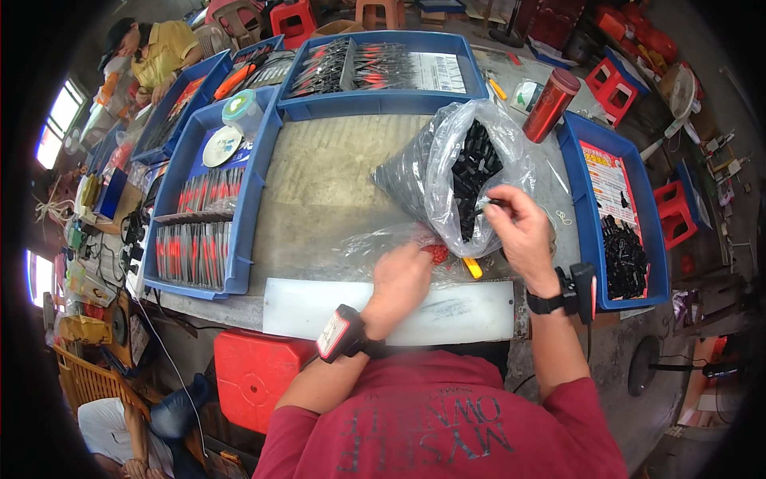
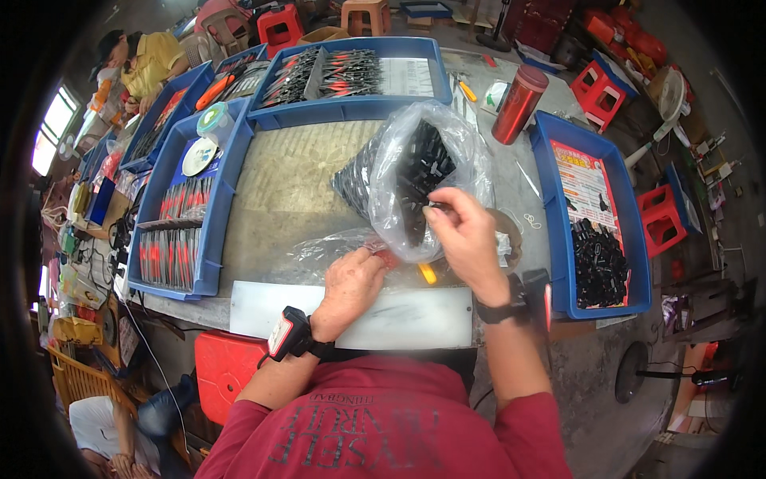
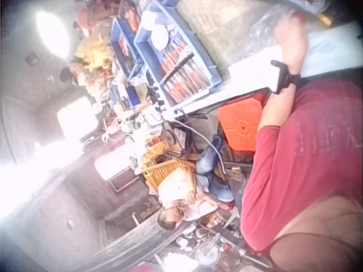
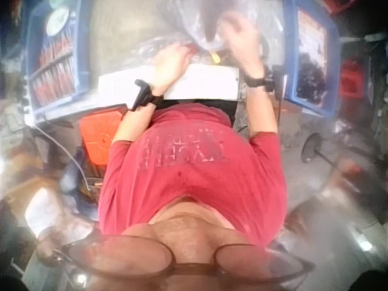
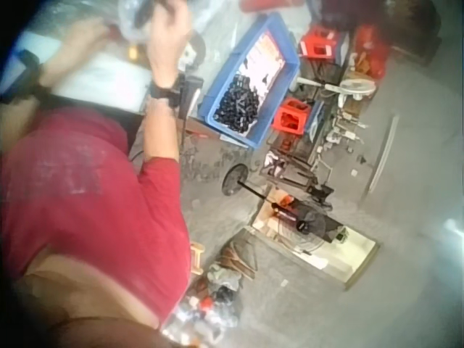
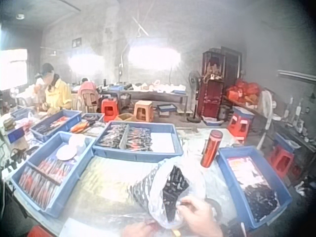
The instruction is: The person repeatedly picks small black plastic components from a blue bin and a plastic bag, then inserts a red piece into each black component by hand. The assembled units are placed back into the blue bin. The process is repeated multiple times.
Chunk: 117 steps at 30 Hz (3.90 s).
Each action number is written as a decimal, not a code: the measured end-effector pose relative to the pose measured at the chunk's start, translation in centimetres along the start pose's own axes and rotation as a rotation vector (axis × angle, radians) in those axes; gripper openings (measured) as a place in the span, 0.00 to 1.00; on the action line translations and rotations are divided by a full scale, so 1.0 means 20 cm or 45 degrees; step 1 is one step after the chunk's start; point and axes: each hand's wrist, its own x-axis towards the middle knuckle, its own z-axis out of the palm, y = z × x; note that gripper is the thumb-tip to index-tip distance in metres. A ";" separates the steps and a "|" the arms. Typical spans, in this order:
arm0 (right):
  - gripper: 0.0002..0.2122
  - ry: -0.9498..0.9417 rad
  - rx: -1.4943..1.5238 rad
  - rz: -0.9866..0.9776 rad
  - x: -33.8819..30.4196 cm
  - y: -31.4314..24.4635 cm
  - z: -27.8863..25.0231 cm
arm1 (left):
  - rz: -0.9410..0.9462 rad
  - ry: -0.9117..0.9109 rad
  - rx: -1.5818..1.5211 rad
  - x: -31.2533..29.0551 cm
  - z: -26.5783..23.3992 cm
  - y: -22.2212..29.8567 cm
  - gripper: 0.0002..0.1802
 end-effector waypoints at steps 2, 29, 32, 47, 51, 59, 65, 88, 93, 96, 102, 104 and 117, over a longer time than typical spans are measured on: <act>0.08 0.067 0.288 -0.020 -0.04 0.00 -0.05 | -0.020 0.004 -0.008 0.00 0.01 0.00 0.01; 0.04 0.166 -1.027 -0.215 -0.15 0.37 -0.41 | -0.151 0.026 -0.424 -0.03 -0.09 0.08 0.03; 0.04 0.160 -1.044 -0.218 -0.14 0.36 -0.40 | -0.142 0.036 -0.446 -0.03 -0.09 0.08 0.03; 0.05 0.341 -0.532 0.109 -0.20 0.27 -0.35 | -0.017 0.084 -0.731 -0.04 -0.11 0.10 0.02; 0.06 0.326 0.306 0.277 -0.27 0.17 -0.28 | -0.064 0.010 -0.942 -0.04 -0.13 0.11 0.03; 0.08 0.188 0.951 0.424 -0.41 0.01 -0.08 | -0.139 -0.134 -1.446 -0.07 -0.16 0.18 0.02; 0.09 0.099 1.046 0.537 -0.45 -0.03 0.04 | -0.193 -0.129 -1.664 -0.10 -0.14 0.18 0.02; 0.08 0.119 0.844 0.425 -0.51 -0.02 0.12 | -0.278 -0.083 -1.694 -0.13 -0.10 0.17 0.04; 0.08 0.157 0.693 0.354 -0.53 -0.03 0.15 | -0.354 -0.190 -1.858 -0.13 -0.11 0.17 0.04; 0.08 0.180 0.767 0.374 -0.53 -0.04 0.16 | -0.354 -0.182 -1.901 -0.13 -0.11 0.17 0.04; 0.11 0.169 0.875 0.427 -0.54 -0.02 0.18 | -0.242 -0.087 -1.728 -0.14 -0.10 0.17 0.04; 0.11 0.171 0.928 0.446 -0.55 -0.02 0.19 | -0.205 -0.040 -1.673 -0.15 -0.10 0.17 0.04; 0.06 0.062 0.512 0.294 -0.53 -0.05 0.16 | -0.287 -0.144 -1.876 -0.13 -0.14 0.13 0.04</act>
